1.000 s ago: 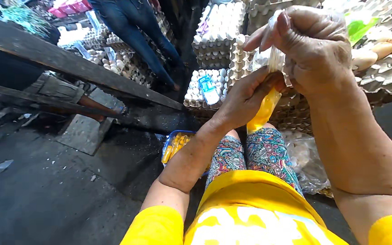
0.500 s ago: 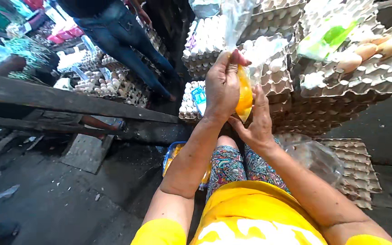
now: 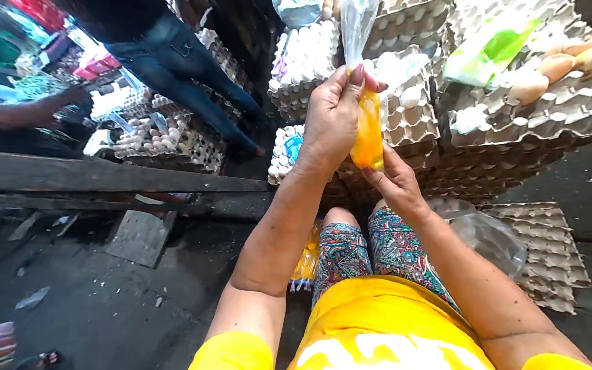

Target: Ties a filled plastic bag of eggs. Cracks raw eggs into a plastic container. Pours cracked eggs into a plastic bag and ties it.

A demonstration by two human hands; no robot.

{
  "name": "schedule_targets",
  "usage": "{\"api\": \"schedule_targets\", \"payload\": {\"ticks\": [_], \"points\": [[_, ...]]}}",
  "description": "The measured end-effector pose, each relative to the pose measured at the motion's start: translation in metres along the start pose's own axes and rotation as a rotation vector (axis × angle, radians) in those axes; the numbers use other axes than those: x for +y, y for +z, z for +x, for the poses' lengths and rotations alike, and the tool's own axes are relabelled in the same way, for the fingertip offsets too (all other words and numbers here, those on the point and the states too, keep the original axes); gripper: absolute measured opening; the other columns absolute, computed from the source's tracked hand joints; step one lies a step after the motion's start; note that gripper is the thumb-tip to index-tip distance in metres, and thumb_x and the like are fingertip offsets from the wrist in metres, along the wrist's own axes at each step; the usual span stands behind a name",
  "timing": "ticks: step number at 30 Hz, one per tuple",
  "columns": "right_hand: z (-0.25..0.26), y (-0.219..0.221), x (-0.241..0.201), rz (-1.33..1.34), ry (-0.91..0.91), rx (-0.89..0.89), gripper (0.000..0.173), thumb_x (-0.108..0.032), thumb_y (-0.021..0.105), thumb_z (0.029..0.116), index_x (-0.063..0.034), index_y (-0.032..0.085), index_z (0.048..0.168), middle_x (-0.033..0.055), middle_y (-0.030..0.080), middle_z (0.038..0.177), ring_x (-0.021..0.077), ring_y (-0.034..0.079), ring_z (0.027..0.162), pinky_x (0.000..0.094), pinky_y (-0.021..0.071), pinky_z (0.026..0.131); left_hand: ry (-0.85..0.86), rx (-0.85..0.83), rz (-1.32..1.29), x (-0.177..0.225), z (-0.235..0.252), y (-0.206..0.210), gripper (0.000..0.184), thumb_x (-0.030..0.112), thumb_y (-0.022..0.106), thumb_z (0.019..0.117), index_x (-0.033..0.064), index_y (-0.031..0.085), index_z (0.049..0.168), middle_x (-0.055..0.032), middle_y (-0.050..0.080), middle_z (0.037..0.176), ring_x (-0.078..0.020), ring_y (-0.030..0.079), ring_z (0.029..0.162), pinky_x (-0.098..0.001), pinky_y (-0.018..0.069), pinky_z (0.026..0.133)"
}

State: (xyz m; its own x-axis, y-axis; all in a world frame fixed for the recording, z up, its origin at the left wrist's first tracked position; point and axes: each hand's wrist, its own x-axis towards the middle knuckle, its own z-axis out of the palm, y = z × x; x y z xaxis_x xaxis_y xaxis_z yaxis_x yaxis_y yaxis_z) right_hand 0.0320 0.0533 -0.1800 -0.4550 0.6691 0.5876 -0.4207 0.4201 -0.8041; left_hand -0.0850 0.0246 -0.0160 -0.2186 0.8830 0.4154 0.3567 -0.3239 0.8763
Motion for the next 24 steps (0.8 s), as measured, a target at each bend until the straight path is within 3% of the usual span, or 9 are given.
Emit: {"api": "schedule_targets", "payload": {"ticks": [4, 7, 9, 13, 16, 19, 22, 24], "points": [[0.001, -0.018, 0.001, 0.298, 0.137, -0.095, 0.048, -0.018, 0.058, 0.1035, -0.0073, 0.046, 0.149, -0.0024, 0.066, 0.129, 0.0060, 0.064, 0.113, 0.0264, 0.0543, 0.099, -0.064, -0.106, -0.083, 0.006, 0.006, -0.001, 0.028, 0.010, 0.037, 0.1109, 0.0024, 0.061, 0.100, -0.0032, 0.071, 0.093, -0.0081, 0.067, 0.090, -0.0268, 0.0558, 0.086], [0.001, -0.024, 0.006, 0.482, 0.190, -0.093, 0.051, -0.027, 0.065, 0.1003, -0.0113, 0.051, 0.147, 0.0008, 0.065, 0.133, 0.0155, 0.065, 0.119, 0.0378, 0.0545, 0.104, -0.093, -0.175, -0.129, 0.009, 0.011, -0.003, 0.028, 0.009, 0.036, 0.1104, 0.0012, 0.062, 0.102, -0.0039, 0.072, 0.094, -0.0095, 0.068, 0.094, -0.0291, 0.0549, 0.091], [0.001, -0.026, 0.008, 0.602, 0.223, -0.092, 0.059, -0.034, 0.068, 0.0984, -0.0120, 0.048, 0.149, 0.0066, 0.063, 0.137, 0.0227, 0.066, 0.120, 0.0430, 0.0554, 0.104, -0.120, -0.218, -0.166, 0.012, 0.013, -0.004, 0.028, 0.010, 0.036, 0.1105, 0.0011, 0.062, 0.104, -0.0045, 0.072, 0.095, -0.0104, 0.068, 0.096, -0.0296, 0.0544, 0.094], [0.000, -0.027, 0.016, 0.813, 0.266, -0.124, 0.062, -0.046, 0.068, 0.0967, -0.0163, 0.047, 0.147, 0.0098, 0.065, 0.131, 0.0263, 0.067, 0.116, 0.0457, 0.0569, 0.100, -0.128, -0.276, -0.212, 0.014, 0.016, -0.007, 0.027, 0.008, 0.036, 0.1094, 0.0020, 0.062, 0.105, -0.0048, 0.073, 0.097, -0.0106, 0.068, 0.100, -0.0297, 0.0536, 0.096], [0.001, -0.022, 0.020, 0.979, 0.274, -0.165, 0.048, -0.050, 0.060, 0.1005, -0.0170, 0.057, 0.136, 0.0104, 0.070, 0.122, 0.0273, 0.070, 0.111, 0.0472, 0.0577, 0.098, -0.133, -0.287, -0.250, 0.014, 0.018, -0.007, 0.025, 0.007, 0.038, 0.1090, 0.0015, 0.062, 0.105, -0.0062, 0.074, 0.098, -0.0111, 0.069, 0.099, -0.0292, 0.0539, 0.096], [0.001, -0.014, 0.018, 1.094, 0.290, -0.205, 0.047, -0.053, 0.045, 0.1057, -0.0172, 0.064, 0.130, 0.0085, 0.075, 0.111, 0.0251, 0.073, 0.104, 0.0486, 0.0582, 0.096, -0.108, -0.315, -0.276, 0.013, 0.018, -0.007, 0.027, 0.008, 0.037, 0.1092, 0.0029, 0.062, 0.103, -0.0065, 0.074, 0.098, -0.0120, 0.069, 0.101, -0.0300, 0.0540, 0.095], [0.002, -0.006, 0.011, 1.166, 0.329, -0.187, 0.056, -0.054, 0.029, 0.1089, -0.0194, 0.057, 0.144, 0.0057, 0.076, 0.091, 0.0209, 0.075, 0.087, 0.0450, 0.0608, 0.088, -0.087, -0.309, -0.322, 0.012, 0.018, -0.004, 0.027, 0.010, 0.037, 0.1098, 0.0032, 0.062, 0.102, -0.0062, 0.073, 0.096, -0.0123, 0.069, 0.097, -0.0298, 0.0557, 0.092], [0.002, -0.004, 0.005, 1.111, 0.384, -0.101, 0.060, -0.058, 0.026, 0.1081, -0.0202, 0.057, 0.142, 0.0061, 0.075, 0.093, 0.0202, 0.074, 0.085, 0.0405, 0.0619, 0.083, -0.079, -0.253, -0.326, 0.013, 0.016, 0.000, 0.026, 0.010, 0.036, 0.1100, 0.0051, 0.060, 0.100, -0.0049, 0.071, 0.095, -0.0116, 0.069, 0.096, -0.0288, 0.0560, 0.090]]}}
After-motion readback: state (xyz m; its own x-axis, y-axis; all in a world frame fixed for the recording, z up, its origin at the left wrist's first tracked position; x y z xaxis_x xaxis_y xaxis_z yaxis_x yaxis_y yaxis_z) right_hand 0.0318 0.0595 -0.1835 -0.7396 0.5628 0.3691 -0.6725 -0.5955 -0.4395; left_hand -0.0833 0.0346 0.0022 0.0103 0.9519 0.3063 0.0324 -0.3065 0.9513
